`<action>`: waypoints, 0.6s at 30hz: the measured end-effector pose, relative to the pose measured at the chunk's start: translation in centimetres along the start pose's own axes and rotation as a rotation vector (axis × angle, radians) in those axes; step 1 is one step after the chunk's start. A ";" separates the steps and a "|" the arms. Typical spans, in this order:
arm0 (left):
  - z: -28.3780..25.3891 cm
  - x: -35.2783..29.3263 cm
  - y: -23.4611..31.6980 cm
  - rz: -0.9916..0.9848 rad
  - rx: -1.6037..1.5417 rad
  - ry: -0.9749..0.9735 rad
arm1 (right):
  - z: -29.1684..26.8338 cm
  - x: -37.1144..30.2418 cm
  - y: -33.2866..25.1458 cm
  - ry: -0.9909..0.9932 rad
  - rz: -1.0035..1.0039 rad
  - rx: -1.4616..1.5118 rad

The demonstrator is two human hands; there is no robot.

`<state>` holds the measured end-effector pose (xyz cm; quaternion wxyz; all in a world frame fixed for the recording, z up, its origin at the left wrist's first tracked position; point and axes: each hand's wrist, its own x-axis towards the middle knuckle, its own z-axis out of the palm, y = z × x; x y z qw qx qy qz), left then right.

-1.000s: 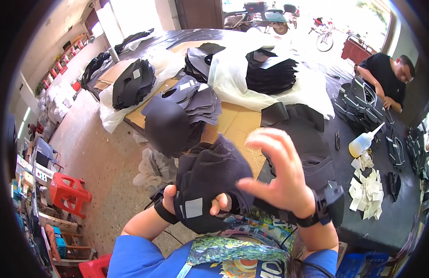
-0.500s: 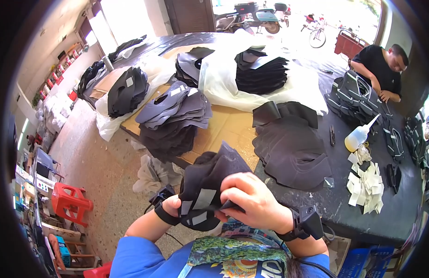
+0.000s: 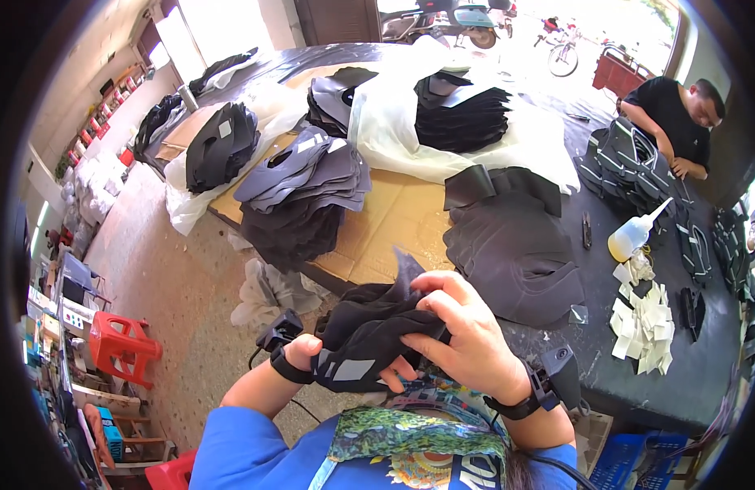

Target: The recorder sorts through a stack of black fabric shoe components, inspecting them and organizing them on a workbench in a manufacturing environment.

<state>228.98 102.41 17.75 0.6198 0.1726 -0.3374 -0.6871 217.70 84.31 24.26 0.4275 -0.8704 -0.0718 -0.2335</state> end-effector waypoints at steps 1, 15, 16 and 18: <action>0.0 0.1 0.0 -0.001 0.000 -0.004 | -0.1 -0.1 0.1 -0.049 0.017 0.014; -0.2 -0.4 -0.3 0.007 0.139 0.112 | 0.3 -1.3 0.6 0.083 -0.178 -0.249; -0.4 -0.4 -0.4 -0.001 0.138 0.105 | 0.0 -1.0 0.6 0.073 -0.193 -0.224; -0.4 -0.4 -0.4 0.031 0.153 0.020 | -0.3 -1.1 0.9 -0.027 -0.135 -0.073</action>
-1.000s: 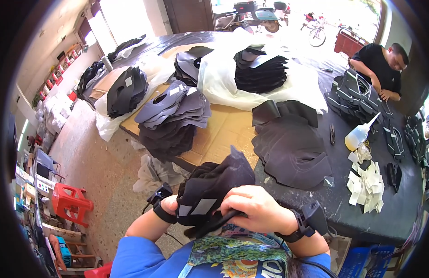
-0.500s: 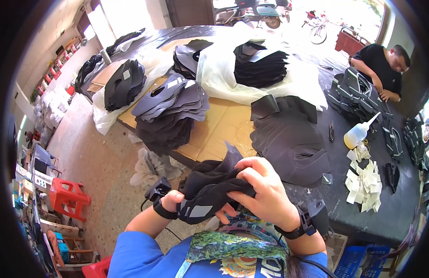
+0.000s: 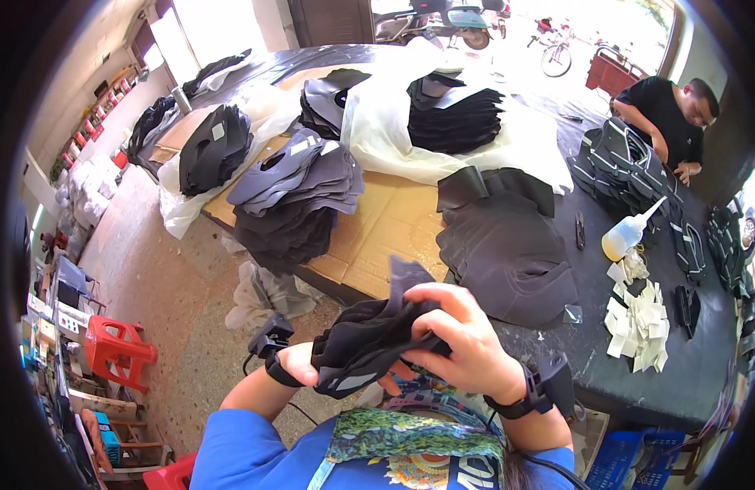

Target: The recorder sorts through a stack of black fabric shoe components, inspecting them and organizing them on a workbench in a manufacturing environment.

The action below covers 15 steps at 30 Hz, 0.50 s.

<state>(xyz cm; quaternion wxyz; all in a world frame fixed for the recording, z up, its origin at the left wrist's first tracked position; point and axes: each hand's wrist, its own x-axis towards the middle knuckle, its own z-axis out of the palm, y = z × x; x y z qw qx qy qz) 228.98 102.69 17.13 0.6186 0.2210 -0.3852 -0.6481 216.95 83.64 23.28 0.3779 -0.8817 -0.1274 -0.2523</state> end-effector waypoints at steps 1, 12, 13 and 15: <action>0.0 0.1 0.0 0.038 0.014 -0.082 | -0.1 -0.1 0.1 -0.091 0.053 0.159; -1.4 -2.1 -0.8 0.034 -0.109 0.197 | -0.5 0.2 -0.7 -0.259 0.014 0.168; -1.8 -2.3 -0.9 0.013 -0.093 0.172 | -0.6 0.1 -0.5 -0.277 -0.140 0.022; -2.3 -2.8 -1.0 -0.028 -0.058 0.133 | -0.8 0.2 -1.0 -0.254 -0.062 0.062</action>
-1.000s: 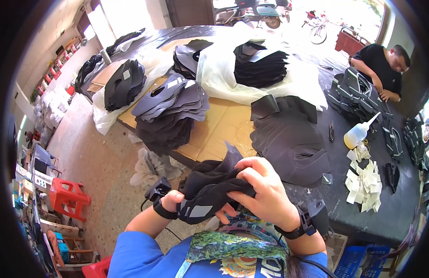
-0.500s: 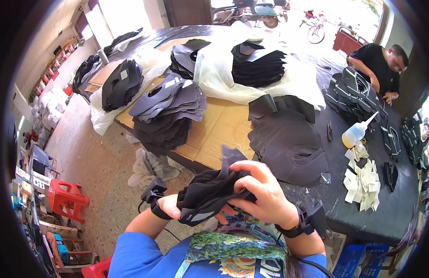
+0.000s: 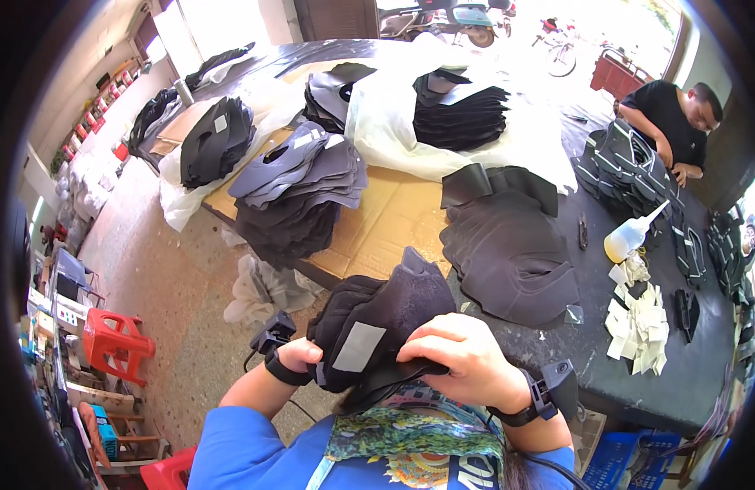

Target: The recorder sorts through a stack of black fabric shoe components, inspecting them and organizing them on a workbench in a manufacturing environment.

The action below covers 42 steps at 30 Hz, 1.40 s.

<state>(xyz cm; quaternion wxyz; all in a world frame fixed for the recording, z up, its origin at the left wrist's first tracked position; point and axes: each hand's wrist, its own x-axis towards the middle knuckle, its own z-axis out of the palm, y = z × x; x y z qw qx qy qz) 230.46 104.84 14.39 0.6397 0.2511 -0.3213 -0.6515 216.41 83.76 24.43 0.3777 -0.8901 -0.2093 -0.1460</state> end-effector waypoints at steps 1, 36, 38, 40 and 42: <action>-0.1 -0.1 0.0 -0.020 0.020 -0.018 | -0.2 0.1 -0.1 0.043 0.010 0.010; 3.0 0.4 4.2 -0.101 0.459 -0.085 | -1.4 2.4 0.4 -0.007 -0.013 0.131; 2.8 0.1 4.0 -0.091 0.431 -0.087 | -1.4 2.2 0.7 -0.048 -0.047 0.147; 2.8 0.1 4.0 -0.083 0.398 -0.093 | -1.5 1.9 0.9 -0.145 -0.072 0.205; 2.8 -0.1 4.5 -0.124 0.399 -0.108 | -1.1 1.9 1.1 -0.136 -0.105 0.213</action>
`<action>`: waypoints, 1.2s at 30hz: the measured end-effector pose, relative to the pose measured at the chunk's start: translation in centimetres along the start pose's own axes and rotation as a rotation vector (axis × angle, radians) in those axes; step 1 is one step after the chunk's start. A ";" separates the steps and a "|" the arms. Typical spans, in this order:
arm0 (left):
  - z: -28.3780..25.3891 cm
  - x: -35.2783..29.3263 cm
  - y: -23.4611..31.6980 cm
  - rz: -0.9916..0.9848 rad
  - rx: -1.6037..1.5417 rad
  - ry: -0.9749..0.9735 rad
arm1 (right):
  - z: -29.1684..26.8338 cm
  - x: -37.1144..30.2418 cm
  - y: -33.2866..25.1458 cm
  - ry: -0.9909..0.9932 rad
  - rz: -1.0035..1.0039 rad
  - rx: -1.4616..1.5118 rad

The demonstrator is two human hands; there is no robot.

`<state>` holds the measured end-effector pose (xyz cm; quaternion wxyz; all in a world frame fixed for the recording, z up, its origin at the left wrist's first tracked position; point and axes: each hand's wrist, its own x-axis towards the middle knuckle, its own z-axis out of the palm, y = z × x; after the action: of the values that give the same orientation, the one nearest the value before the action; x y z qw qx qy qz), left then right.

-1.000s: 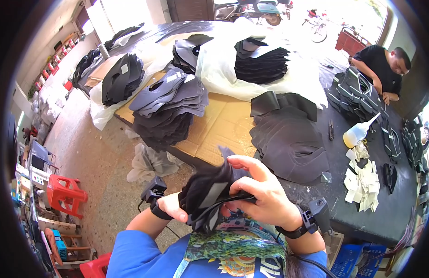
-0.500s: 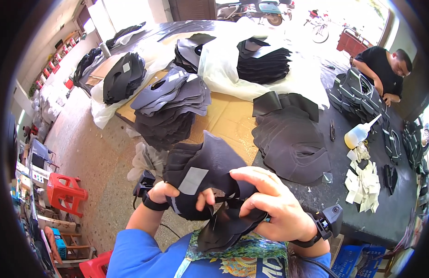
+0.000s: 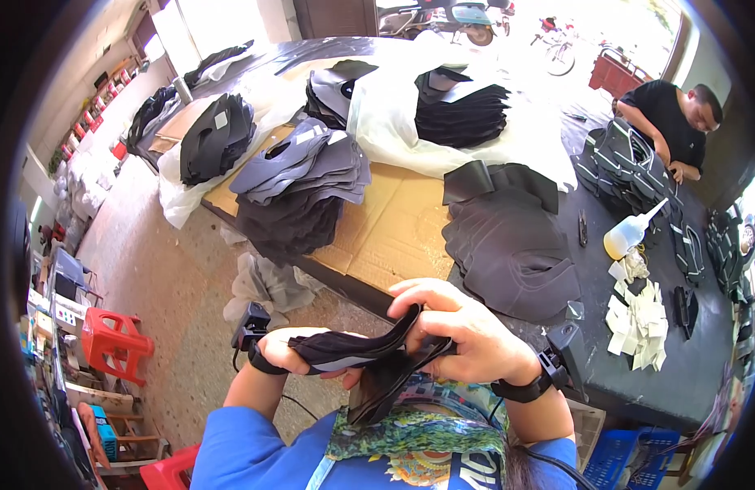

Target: The recorder sorts through a stack of black fabric shoe components, inspecting them and organizing them on a workbench in a manufacturing environment.

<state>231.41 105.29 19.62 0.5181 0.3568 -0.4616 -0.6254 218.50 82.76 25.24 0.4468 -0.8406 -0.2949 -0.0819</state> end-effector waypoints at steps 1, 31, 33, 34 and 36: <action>0.0 -0.2 -0.2 0.003 -0.003 0.001 | 0.4 -0.3 -0.2 0.059 0.080 0.010; -2.1 0.7 1.8 0.029 0.174 0.413 | -0.6 3.0 -5.2 -0.025 0.175 -0.369; -1.8 2.0 1.3 0.048 0.035 0.322 | -0.2 3.7 -2.4 0.086 0.220 -0.427; -1.2 2.8 1.4 0.184 -0.052 0.180 | -0.3 3.9 -1.6 0.124 0.223 -0.422; -1.5 3.4 0.5 0.216 -0.252 0.011 | -0.6 4.1 -1.3 0.070 0.322 -0.328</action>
<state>232.26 101.60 19.72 0.6256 0.2409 -0.4124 -0.6169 221.17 84.61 28.17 0.3216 -0.9348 -0.1240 -0.0853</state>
